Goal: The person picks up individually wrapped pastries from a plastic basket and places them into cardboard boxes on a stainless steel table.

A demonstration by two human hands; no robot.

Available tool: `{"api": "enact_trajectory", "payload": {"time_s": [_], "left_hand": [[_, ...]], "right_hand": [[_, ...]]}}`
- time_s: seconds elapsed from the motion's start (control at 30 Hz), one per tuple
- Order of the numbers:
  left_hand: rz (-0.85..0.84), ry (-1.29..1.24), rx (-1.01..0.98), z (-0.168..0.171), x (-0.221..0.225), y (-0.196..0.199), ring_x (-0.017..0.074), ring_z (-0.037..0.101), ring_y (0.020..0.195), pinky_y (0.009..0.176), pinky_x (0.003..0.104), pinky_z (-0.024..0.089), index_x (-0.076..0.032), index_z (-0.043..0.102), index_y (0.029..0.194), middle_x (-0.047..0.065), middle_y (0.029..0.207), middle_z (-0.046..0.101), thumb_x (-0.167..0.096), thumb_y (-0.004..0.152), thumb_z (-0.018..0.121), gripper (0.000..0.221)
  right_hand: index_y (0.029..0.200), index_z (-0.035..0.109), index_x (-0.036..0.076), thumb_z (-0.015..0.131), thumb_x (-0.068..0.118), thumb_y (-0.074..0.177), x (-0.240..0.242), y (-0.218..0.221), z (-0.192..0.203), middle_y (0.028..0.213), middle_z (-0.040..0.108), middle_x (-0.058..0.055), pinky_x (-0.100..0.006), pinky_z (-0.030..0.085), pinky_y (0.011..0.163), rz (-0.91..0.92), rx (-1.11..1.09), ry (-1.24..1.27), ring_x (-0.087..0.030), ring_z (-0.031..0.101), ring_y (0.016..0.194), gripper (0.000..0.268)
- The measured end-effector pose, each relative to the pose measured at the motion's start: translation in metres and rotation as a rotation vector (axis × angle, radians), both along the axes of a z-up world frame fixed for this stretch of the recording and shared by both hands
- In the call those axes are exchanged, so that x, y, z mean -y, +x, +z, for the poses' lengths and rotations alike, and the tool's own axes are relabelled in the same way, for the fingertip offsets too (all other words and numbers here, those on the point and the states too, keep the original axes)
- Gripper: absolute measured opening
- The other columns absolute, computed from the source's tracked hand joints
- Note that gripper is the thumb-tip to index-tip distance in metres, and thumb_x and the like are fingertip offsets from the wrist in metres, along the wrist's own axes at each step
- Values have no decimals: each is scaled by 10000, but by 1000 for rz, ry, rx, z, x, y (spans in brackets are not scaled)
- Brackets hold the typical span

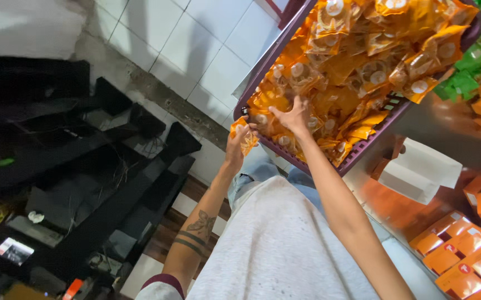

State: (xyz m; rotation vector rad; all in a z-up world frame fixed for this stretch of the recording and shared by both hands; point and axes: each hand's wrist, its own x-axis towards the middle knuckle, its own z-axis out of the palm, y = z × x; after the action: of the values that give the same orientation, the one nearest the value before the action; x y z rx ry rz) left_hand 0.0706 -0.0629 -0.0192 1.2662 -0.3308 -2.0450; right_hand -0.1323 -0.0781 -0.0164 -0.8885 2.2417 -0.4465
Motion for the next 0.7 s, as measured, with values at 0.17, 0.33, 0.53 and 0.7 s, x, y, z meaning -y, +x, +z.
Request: {"api": "enact_trajectory", "payload": {"time_s": [0.17, 0.33, 0.53, 0.7], "left_hand": [[-63, -27, 22, -1, 10, -14, 215, 758, 891, 643, 386, 684, -49, 571, 1376, 115, 1108, 737, -269, 987, 749, 481], [-65, 115, -177, -2, 11, -17, 336, 752, 1035, 758, 486, 673, -3, 557, 1409, 206, 1226, 719, -407, 991, 750, 612], [26, 274, -216, -16, 21, 8, 341, 764, 1054, 908, 493, 642, -54, 663, 1334, 174, 1228, 750, -532, 945, 753, 622], [68, 212, -541, 3, 34, 23, 416, 744, 1056, 943, 577, 612, 2, 592, 1378, 256, 1209, 713, -734, 966, 570, 843]], "right_hand": [[935, 615, 123, 860, 263, 853, -22, -2, 6, 914, 666, -101, -375, 575, 728, -96, 15, -438, -306, 722, 837, 293], [939, 687, 154, 763, 148, 989, -49, 33, 39, 874, 680, 6, -262, 600, 752, 259, -161, -726, -184, 730, 774, 91], [1118, 708, 108, 674, 265, 958, -41, 26, 15, 1104, 688, -108, -420, 557, 975, 398, -109, -772, -311, 694, 1091, 227], [1394, 530, -117, 738, 441, 1017, -32, 13, 2, 1261, 659, -363, -577, 561, 959, 76, 25, -116, -506, 668, 1162, 705]]}}
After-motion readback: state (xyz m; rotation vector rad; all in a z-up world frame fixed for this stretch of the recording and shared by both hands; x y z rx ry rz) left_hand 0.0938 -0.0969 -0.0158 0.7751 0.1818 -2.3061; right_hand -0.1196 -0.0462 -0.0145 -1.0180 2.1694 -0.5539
